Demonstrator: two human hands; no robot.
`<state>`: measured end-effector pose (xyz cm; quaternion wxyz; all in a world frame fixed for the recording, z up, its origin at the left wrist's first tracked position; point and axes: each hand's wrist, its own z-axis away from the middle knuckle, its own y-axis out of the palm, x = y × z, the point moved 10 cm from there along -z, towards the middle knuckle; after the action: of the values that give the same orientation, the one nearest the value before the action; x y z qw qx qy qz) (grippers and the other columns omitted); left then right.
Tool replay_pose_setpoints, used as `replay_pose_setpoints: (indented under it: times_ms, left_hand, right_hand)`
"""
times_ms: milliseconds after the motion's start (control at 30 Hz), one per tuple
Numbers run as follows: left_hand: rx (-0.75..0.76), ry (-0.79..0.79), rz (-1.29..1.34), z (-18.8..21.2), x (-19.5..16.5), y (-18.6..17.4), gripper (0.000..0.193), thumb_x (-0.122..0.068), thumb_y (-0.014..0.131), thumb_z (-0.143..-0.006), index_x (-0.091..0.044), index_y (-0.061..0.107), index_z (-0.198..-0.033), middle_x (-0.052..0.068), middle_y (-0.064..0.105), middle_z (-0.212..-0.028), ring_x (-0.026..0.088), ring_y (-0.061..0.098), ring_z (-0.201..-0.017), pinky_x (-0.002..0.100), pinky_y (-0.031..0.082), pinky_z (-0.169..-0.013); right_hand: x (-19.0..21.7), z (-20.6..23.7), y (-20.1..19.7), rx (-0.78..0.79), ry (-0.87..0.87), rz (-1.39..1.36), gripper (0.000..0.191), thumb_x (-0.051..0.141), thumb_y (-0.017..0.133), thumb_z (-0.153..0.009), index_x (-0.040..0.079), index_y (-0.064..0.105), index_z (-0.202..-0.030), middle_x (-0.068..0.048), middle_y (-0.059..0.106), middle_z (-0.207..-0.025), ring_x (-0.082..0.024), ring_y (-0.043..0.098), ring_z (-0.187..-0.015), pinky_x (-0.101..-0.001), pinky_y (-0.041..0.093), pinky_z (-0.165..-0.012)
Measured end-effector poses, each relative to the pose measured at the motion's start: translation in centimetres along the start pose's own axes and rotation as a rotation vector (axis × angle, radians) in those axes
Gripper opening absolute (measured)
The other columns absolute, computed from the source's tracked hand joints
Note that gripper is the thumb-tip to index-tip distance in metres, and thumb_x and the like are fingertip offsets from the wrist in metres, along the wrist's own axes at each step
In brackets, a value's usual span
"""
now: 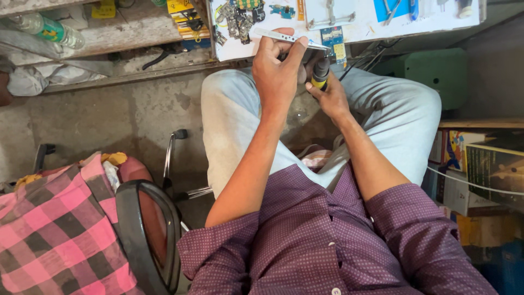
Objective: The person heats a small phone motherboard resting on their lap with a hot air gun, then uses tweezers to hold the board while squeezing flux paste from a tube onto it. They continue working on the board with the tweezers, applying paste to different spots.
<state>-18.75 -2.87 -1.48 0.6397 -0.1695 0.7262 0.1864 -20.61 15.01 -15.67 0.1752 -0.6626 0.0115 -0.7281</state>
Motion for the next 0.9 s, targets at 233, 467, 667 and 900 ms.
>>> replay_pose_setpoints:
  times_ms: [233, 467, 667, 900]
  left_hand:
    - [0.005, -0.019, -0.022, -0.11, 0.30, 0.06, 0.029, -0.015, 0.077, -0.092, 0.000, 0.064, -0.114, 0.006, 0.076, -0.085, 0.008, 0.068, -0.077, 0.023, 0.052, -0.070]
    - [0.004, -0.028, -0.022, -0.04, 0.20, 0.03, 0.030, -0.015, 0.077, -0.092, 0.000, 0.064, -0.114, 0.006, 0.076, -0.084, 0.008, 0.067, -0.075, 0.024, 0.051, -0.069]
    - [0.013, -0.019, -0.006, -0.01, -0.16, 0.03, 0.030, -0.015, 0.077, -0.092, -0.001, 0.064, -0.115, 0.006, 0.076, -0.085, 0.008, 0.068, -0.077, 0.024, 0.051, -0.072]
    - [0.018, -0.028, 0.016, 0.04, -0.01, 0.07, 0.030, -0.014, 0.076, -0.093, 0.001, 0.064, -0.115, 0.007, 0.076, -0.085, 0.009, 0.067, -0.077, 0.024, 0.051, -0.072]
  right_hand:
    - [-0.32, -0.27, -0.17, -0.008, 0.014, 0.001, 0.037, 0.011, 0.078, -0.094, 0.005, 0.060, -0.125, -0.001, 0.068, -0.109, -0.011, 0.059, -0.101, -0.0301, 0.050, -0.092]
    - [-0.51, -0.26, 0.00, 0.000, 0.031, -0.055, 0.036, 0.011, 0.077, -0.095, 0.005, 0.060, -0.126, 0.001, 0.068, -0.110, -0.010, 0.059, -0.101, -0.0297, 0.050, -0.092]
    - [-0.42, -0.25, 0.01, 0.009, 0.019, -0.078, 0.036, 0.011, 0.077, -0.095, 0.005, 0.059, -0.126, 0.000, 0.066, -0.111, -0.010, 0.058, -0.102, -0.0293, 0.049, -0.093]
    - [-0.61, -0.21, 0.11, 0.006, 0.046, -0.065, 0.039, 0.011, 0.077, -0.094, 0.005, 0.059, -0.128, 0.000, 0.067, -0.113, -0.011, 0.059, -0.103, -0.0299, 0.049, -0.094]
